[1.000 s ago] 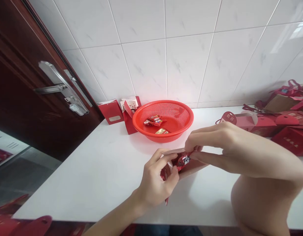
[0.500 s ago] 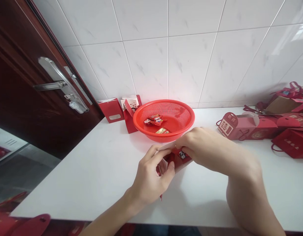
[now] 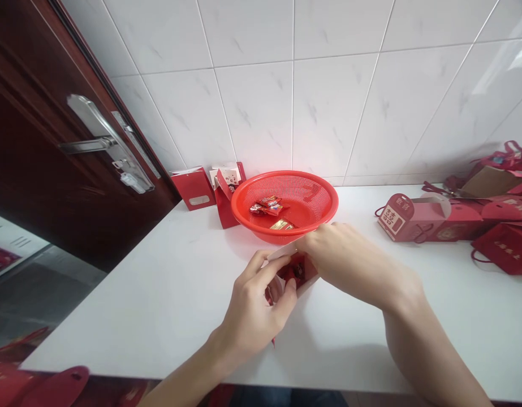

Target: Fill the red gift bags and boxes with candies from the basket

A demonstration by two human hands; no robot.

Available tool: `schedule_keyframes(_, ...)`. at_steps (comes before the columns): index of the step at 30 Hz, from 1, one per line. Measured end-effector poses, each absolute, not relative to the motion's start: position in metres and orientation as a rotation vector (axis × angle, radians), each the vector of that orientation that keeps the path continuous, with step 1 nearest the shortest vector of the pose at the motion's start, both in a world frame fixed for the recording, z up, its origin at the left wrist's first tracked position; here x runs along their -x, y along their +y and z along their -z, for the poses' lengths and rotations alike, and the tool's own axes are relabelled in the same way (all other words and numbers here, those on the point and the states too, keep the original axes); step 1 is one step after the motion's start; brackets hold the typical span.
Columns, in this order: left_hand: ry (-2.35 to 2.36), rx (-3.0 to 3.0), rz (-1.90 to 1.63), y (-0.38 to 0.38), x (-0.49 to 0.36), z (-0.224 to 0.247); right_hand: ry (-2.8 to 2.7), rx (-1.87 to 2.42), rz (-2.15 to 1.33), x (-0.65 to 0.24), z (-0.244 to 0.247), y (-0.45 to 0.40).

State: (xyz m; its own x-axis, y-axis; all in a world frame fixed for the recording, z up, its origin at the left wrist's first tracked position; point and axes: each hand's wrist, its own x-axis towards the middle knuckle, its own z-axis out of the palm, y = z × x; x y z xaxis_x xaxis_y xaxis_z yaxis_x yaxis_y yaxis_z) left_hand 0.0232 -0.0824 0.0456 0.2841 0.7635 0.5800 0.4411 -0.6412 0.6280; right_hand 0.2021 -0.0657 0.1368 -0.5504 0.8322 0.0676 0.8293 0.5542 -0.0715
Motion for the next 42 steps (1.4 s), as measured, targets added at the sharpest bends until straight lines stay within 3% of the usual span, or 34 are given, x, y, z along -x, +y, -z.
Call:
schedule_keyframes(20,0.991,-2.323,-1.369,-0.094,-0.018,-0.040,-2.766,1.287,-0.015,-0.238,-0.138,-0.092)
schedule_keyframes(30,0.946,-2.362,-1.407,-0.089,-0.011,-0.044,-2.683,1.235,0.326,-0.245,-0.128,-0.105)
schedule_keyframes(42,0.943,-2.321,-1.380,-0.083,-0.008,-0.034,-2.754,1.299,0.090,-0.242,-0.132,-0.095)
